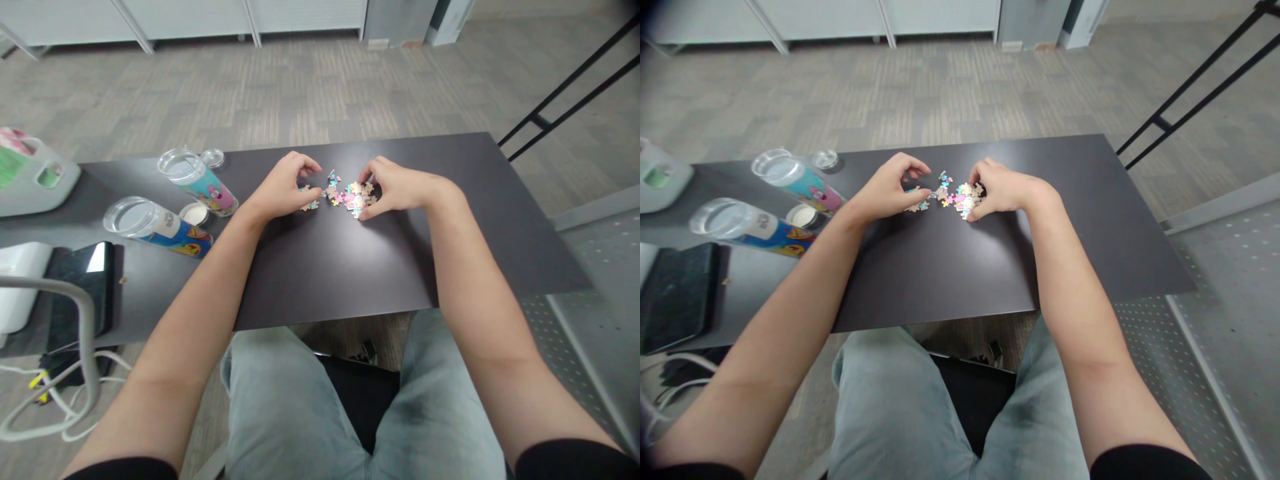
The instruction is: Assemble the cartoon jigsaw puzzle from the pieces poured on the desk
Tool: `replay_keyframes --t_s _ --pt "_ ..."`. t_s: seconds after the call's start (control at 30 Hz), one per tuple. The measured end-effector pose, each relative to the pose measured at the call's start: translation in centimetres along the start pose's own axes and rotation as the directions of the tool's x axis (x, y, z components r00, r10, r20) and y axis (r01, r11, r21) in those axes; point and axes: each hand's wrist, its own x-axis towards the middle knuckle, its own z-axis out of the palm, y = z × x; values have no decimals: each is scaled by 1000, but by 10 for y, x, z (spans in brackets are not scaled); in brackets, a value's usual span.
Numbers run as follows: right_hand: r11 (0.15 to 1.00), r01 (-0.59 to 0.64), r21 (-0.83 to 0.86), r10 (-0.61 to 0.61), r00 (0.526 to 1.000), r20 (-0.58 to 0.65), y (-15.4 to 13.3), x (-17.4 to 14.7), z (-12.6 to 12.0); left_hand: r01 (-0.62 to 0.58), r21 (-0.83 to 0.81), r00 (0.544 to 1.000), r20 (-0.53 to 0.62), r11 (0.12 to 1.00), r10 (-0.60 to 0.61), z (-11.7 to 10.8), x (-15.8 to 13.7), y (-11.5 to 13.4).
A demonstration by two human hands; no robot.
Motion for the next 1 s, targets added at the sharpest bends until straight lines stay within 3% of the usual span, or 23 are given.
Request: replay_keyframes --t_s 0.13,0.23,0.4,0.5,0.77,1.0 --pt "996 11 89 -10 1000 -9 -2 2 2 207 258 974 33 944 -223 -16 -13 2" --pt "996 -1 88 0 1000 21 -1 5 3 245 305 955 89 920 -284 -23 -17 5" --pt "1000 0 23 -1 999 33 -6 7 4 151 216 967 171 965 -190 -27 -12 13" --pt "999 24 28 -25 1000 11 -10 6 5 179 148 963 174 973 -204 -26 -10 20" --pt "968 53 246 -55 998 1 -16 8 7 175 -25 979 107 984 -172 -17 -11 23" --pt "940 77 331 -74 997 -20 -20 13 12 60 63 996 63 996 -64 6 -7 16"
